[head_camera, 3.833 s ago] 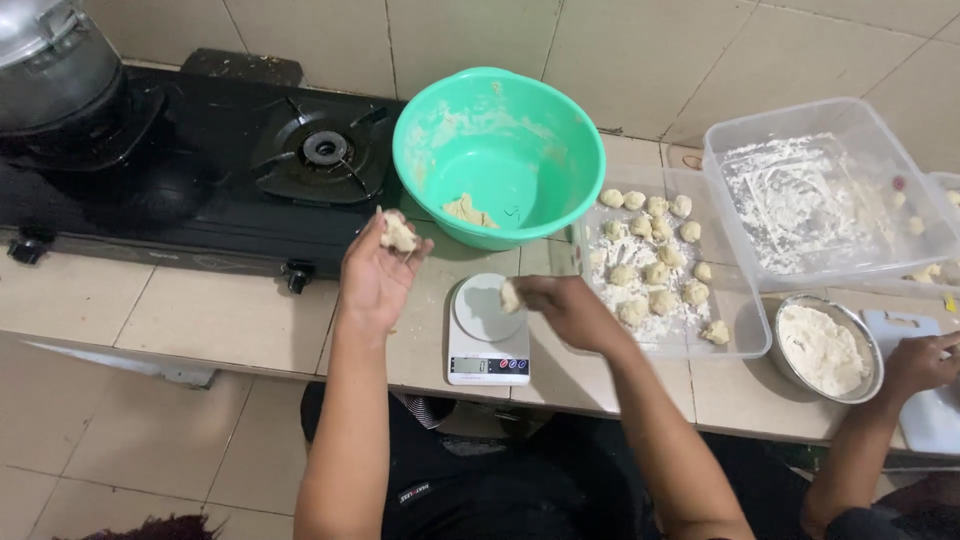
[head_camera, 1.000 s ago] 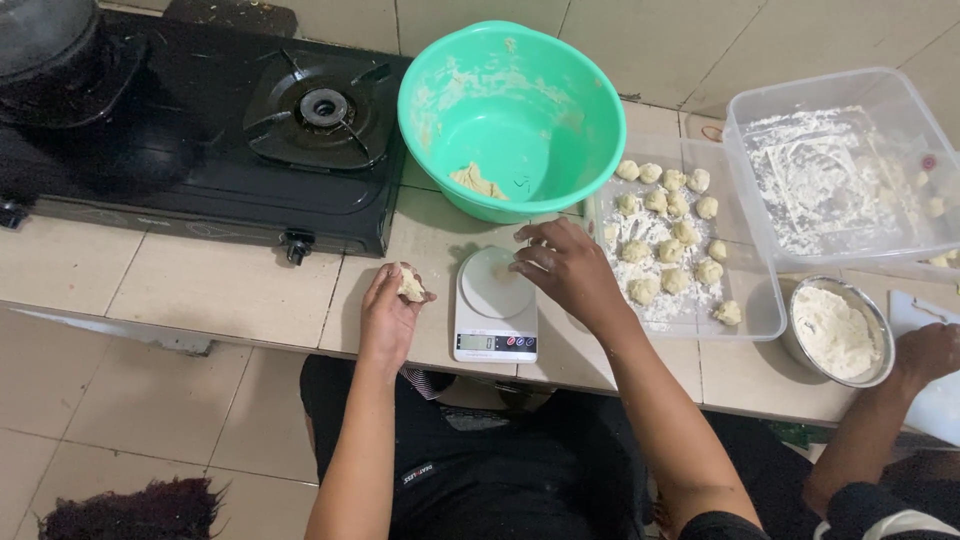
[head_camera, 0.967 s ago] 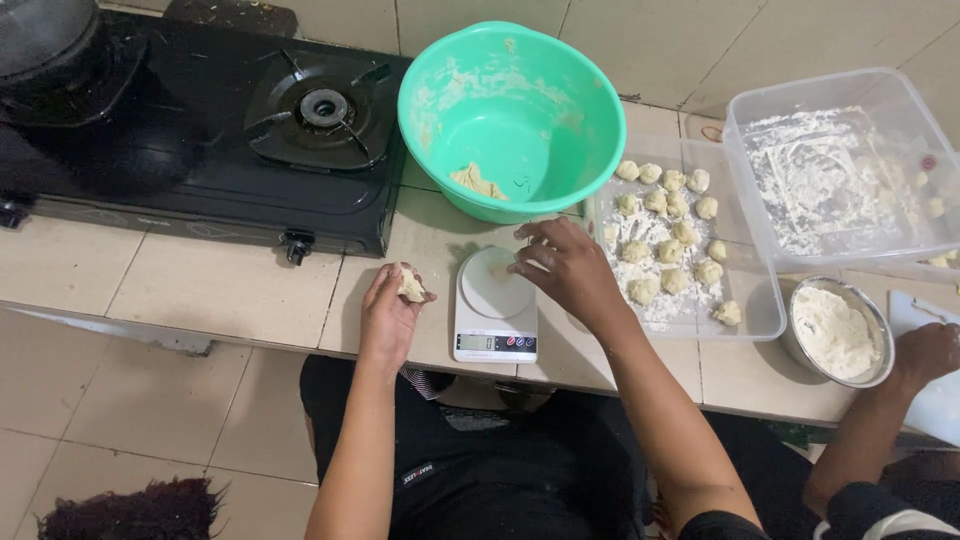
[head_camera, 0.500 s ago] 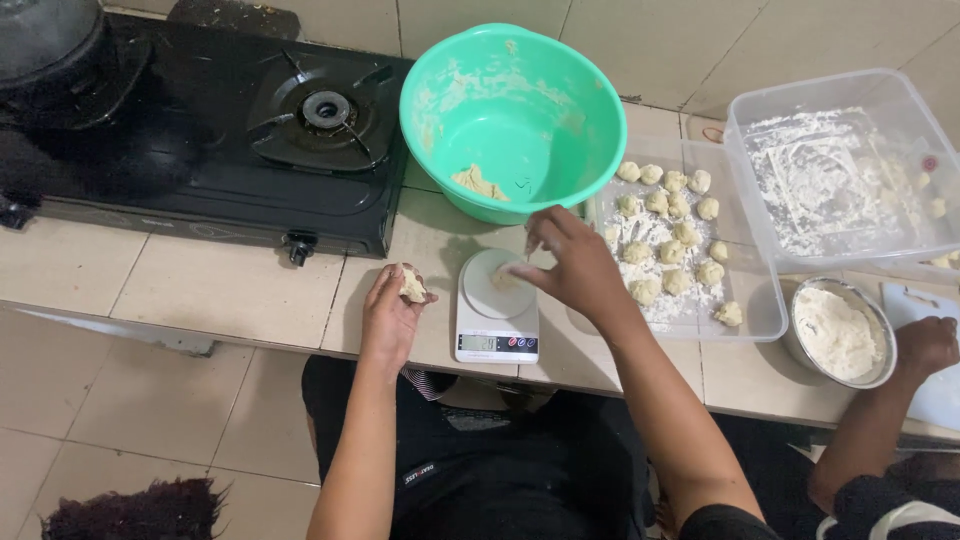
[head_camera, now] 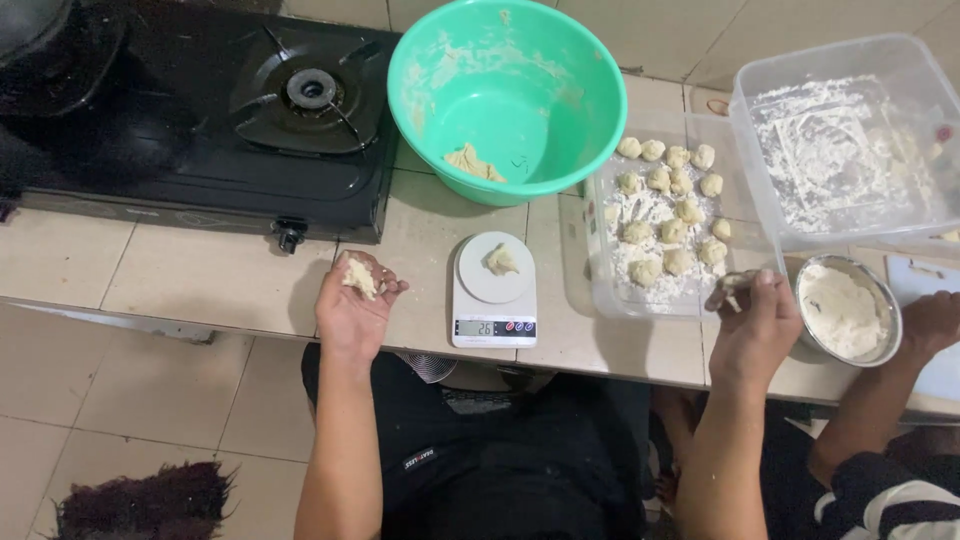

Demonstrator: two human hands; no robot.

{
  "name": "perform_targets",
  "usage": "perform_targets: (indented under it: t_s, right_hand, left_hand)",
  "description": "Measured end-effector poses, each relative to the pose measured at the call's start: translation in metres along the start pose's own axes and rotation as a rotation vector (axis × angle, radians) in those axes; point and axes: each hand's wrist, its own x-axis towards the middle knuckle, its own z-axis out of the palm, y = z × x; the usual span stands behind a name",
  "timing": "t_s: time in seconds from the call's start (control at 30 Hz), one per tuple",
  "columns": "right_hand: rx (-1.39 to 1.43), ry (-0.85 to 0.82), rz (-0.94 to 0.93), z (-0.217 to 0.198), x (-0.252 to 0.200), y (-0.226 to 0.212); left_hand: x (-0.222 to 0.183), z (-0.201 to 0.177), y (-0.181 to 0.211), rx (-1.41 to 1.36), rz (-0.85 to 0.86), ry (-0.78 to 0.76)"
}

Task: Weighing small portions of dough on a digital scale and rolling them into uniform balls.

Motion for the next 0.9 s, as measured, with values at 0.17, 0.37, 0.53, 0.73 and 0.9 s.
perform_targets:
  t_s: [0.17,0.37,0.53,0.73,0.9]
  right_hand:
    - [-0.025,-0.019,0.055,-0.016,-0.026,0.028]
    - [0.003,0.015,0.069,-0.010,-0.035,0.044]
    - [-0.180,-0.156,0.027,0.042,-0.051,0.018]
    - [-0.389,-0.668,-0.238,0.121,-0.074,-0.009]
    - [-0.758,-0.541,-0.861,0.165,-0.090,0.001]
  left_hand:
    - [0.001,-0.007,-0.004,0.011,0.006,-0.038]
    - [0.002,-0.014,-0.009,0.045,-0.004,-0.041]
    - [-0.001,-0.003,-0.016,0.070,-0.035,-0.027]
    - [-0.018,0.041,-0.040,0.203,-0.136,-0.060]
    - [-0.046,0.083,-0.054,0.375,-0.221,-0.133]
